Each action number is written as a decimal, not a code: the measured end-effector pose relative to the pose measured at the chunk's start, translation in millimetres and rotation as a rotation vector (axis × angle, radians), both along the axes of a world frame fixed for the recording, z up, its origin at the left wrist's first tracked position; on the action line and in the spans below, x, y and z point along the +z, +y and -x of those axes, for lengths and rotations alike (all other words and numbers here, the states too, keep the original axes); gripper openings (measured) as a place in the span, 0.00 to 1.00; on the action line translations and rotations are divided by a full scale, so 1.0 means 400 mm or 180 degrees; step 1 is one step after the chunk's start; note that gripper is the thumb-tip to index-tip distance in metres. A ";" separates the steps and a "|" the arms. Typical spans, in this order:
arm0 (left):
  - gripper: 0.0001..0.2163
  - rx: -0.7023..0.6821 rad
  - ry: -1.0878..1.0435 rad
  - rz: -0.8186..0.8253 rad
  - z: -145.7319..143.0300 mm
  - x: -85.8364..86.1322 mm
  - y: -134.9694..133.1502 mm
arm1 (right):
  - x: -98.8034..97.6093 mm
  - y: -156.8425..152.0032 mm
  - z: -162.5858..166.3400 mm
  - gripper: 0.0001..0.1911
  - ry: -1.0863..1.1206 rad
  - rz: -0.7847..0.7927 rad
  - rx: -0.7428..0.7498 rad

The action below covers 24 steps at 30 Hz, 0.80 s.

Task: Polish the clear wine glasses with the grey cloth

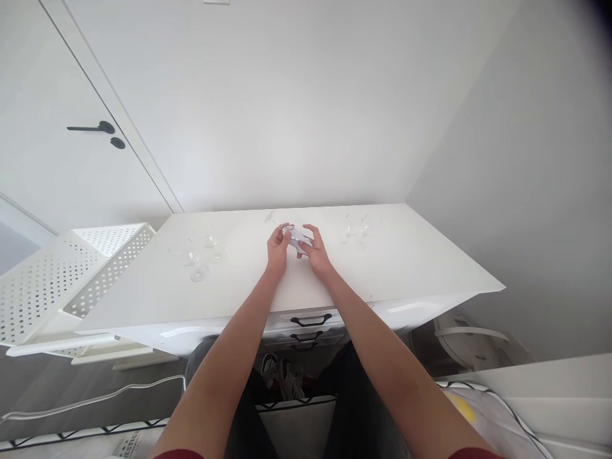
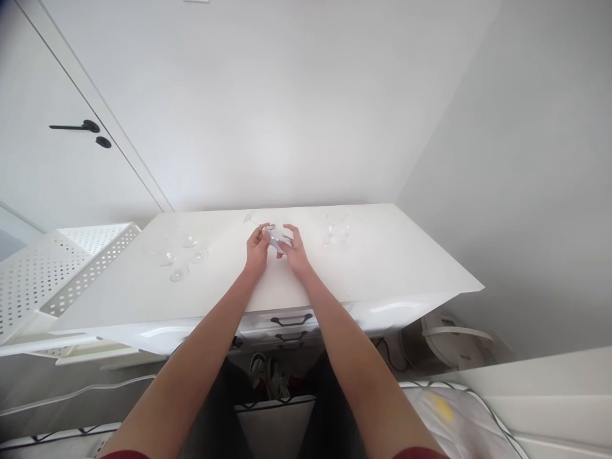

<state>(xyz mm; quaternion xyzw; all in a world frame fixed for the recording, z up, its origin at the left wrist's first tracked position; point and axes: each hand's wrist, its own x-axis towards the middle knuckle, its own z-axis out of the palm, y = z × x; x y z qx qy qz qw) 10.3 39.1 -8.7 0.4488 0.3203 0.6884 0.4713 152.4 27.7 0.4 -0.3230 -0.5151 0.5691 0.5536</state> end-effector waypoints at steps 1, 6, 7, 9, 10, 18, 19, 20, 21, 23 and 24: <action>0.21 -0.0020 0.0053 -0.0014 0.001 0.003 -0.003 | 0.000 0.001 -0.002 0.29 0.0110 0.0159 0.0079; 0.26 -0.0222 0.0027 0.0121 0.004 0.003 -0.003 | 0.000 0.011 -0.012 0.32 0.0520 0.0337 0.0151; 0.27 -0.0235 -0.0022 0.0161 0.003 0.001 0.000 | -0.001 0.011 -0.011 0.31 0.0433 0.0222 0.0068; 0.27 -0.0255 -0.0106 0.0200 0.002 -0.004 0.005 | -0.004 0.010 -0.007 0.27 0.0184 0.0049 -0.0048; 0.26 -0.0263 -0.0117 0.0206 0.002 -0.005 0.008 | -0.006 0.008 -0.005 0.27 0.0104 0.0044 -0.0048; 0.27 -0.0325 0.0151 0.0253 -0.003 0.003 0.002 | -0.004 0.010 -0.007 0.36 0.0556 0.0147 0.0178; 0.26 -0.0364 0.0142 0.0274 -0.003 0.006 -0.002 | -0.005 0.010 -0.004 0.35 0.0484 0.0073 0.0134; 0.26 -0.0420 0.0104 0.0288 -0.003 0.010 -0.005 | -0.006 0.010 -0.001 0.33 0.0403 0.0040 0.0110; 0.25 -0.0468 0.0052 0.0293 -0.004 0.013 -0.007 | -0.008 0.010 0.002 0.32 0.0335 0.0057 0.0118; 0.24 -0.0486 -0.0011 0.0290 -0.003 0.016 -0.010 | -0.012 0.012 0.004 0.32 0.0292 0.0211 0.0228; 0.24 -0.0461 -0.0002 0.0274 -0.003 0.016 -0.011 | -0.013 0.013 0.003 0.33 0.0325 0.0306 0.0284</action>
